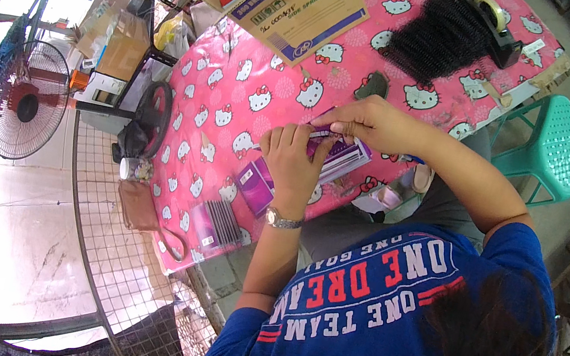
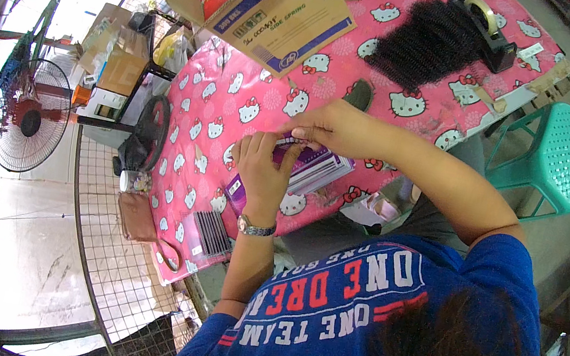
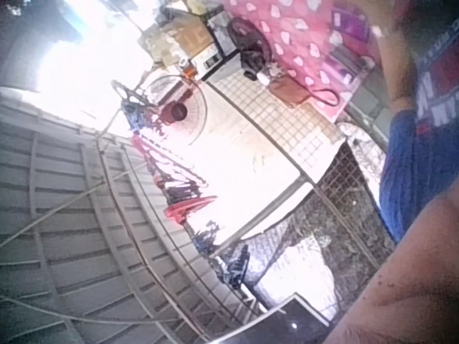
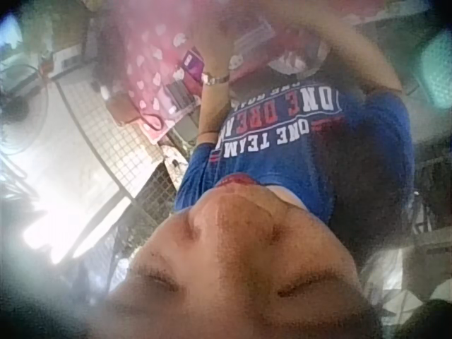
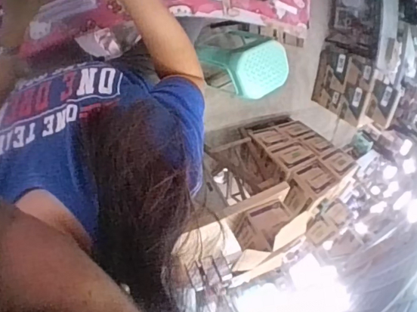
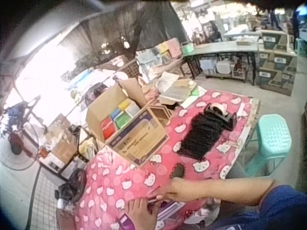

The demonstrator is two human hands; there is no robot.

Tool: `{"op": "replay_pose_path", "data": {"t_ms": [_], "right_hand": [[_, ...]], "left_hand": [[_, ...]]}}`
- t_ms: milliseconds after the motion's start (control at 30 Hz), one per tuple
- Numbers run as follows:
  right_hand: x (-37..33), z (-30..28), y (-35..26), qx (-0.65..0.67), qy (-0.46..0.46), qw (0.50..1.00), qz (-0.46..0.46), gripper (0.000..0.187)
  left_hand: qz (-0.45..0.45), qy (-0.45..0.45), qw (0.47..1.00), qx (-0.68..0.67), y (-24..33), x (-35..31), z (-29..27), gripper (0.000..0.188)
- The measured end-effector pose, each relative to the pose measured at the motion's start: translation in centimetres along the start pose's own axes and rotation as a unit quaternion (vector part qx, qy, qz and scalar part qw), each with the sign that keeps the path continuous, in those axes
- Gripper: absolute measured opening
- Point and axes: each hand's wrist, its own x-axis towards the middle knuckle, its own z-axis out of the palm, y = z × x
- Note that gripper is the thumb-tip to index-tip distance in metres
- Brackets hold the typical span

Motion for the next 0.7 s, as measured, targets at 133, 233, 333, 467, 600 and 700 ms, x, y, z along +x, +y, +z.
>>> {"op": "replay_pose_path", "data": {"t_ms": [133,233,333,467,600,700], "right_hand": [[-0.8,1.4,-0.7,-0.110,0.157,0.972,-0.137,0.027],[-1.6,1.0,-2.5,-0.209,0.138,0.960,-0.124,0.031],[-1.4,1.3,-4.1,-0.263,0.034,0.963,0.054,0.029],[0.1,0.1,-0.8,-0.075,0.045,0.996,-0.011,0.035],[4.0,-0.7,13.4,-0.197,0.202,0.958,0.048,0.046],[4.0,0.7,16.9,-0.548,0.281,0.788,0.017,0.052]], "left_hand": [[-0.003,-0.043,0.999,-0.002,0.2,0.2,-0.8,0.027],[0.031,-0.045,0.998,-0.034,0.5,0.2,-1.3,0.029],[0.039,-0.079,0.996,-0.017,0.2,-0.1,-1.6,0.026],[0.029,-0.093,0.995,-0.036,0.4,-0.2,-2.1,0.023],[0.027,-0.081,0.994,-0.064,0.2,-0.3,-1.5,0.019],[0.015,-0.091,0.993,-0.080,-0.9,-0.2,-1.3,0.020]]}}
